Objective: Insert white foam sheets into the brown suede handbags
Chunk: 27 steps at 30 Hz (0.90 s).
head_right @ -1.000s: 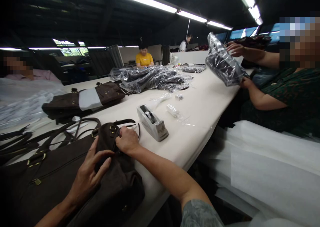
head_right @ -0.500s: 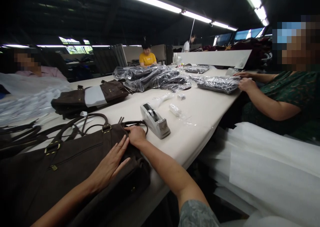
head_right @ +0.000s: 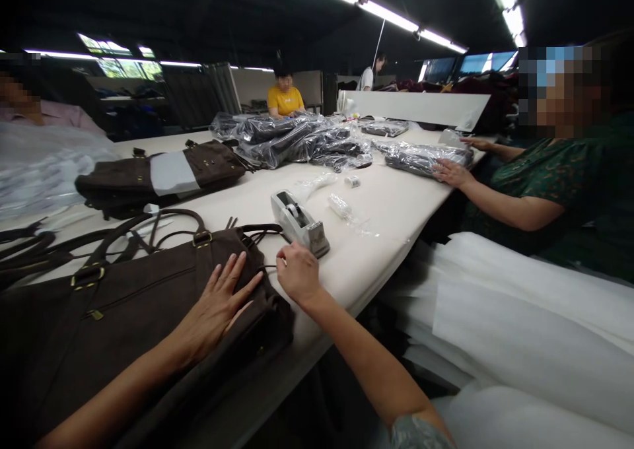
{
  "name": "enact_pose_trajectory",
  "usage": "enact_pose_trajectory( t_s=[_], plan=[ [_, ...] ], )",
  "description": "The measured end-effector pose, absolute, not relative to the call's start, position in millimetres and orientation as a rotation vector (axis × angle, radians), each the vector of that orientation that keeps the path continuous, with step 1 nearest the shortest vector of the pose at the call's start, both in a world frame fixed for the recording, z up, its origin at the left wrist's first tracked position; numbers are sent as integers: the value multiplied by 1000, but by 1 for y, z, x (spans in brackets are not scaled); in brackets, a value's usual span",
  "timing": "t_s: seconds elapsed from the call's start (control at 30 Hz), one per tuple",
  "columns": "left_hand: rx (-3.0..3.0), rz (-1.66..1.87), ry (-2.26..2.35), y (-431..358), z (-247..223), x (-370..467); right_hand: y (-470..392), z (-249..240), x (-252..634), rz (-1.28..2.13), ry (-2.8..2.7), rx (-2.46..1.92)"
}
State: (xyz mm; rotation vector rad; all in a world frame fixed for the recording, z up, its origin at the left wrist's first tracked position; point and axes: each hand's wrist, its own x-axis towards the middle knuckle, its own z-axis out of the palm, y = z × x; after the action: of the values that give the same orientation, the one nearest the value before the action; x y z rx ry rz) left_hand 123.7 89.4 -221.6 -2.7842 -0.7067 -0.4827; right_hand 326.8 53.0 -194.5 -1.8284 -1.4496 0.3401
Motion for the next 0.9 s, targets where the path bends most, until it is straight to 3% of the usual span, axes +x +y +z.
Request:
enact_pose_trajectory(
  t_s=[0.33, 0.53, 0.63, 0.9],
  plan=[
    [-3020, -434, -583, 97, -212, 125, -28, -166, 320, 871, -1521, -1483],
    [-3240, -350, -617, 108, -200, 129, -32, -191, 317, 1409, -1045, -952],
    [-3298, -317, -654, 109, -192, 130, -33, -206, 314, 1305, -879, -1033],
    [-3287, -310, -750, 104, -184, 130, -57, -188, 305, 824, -1261, -1542]
  ],
)
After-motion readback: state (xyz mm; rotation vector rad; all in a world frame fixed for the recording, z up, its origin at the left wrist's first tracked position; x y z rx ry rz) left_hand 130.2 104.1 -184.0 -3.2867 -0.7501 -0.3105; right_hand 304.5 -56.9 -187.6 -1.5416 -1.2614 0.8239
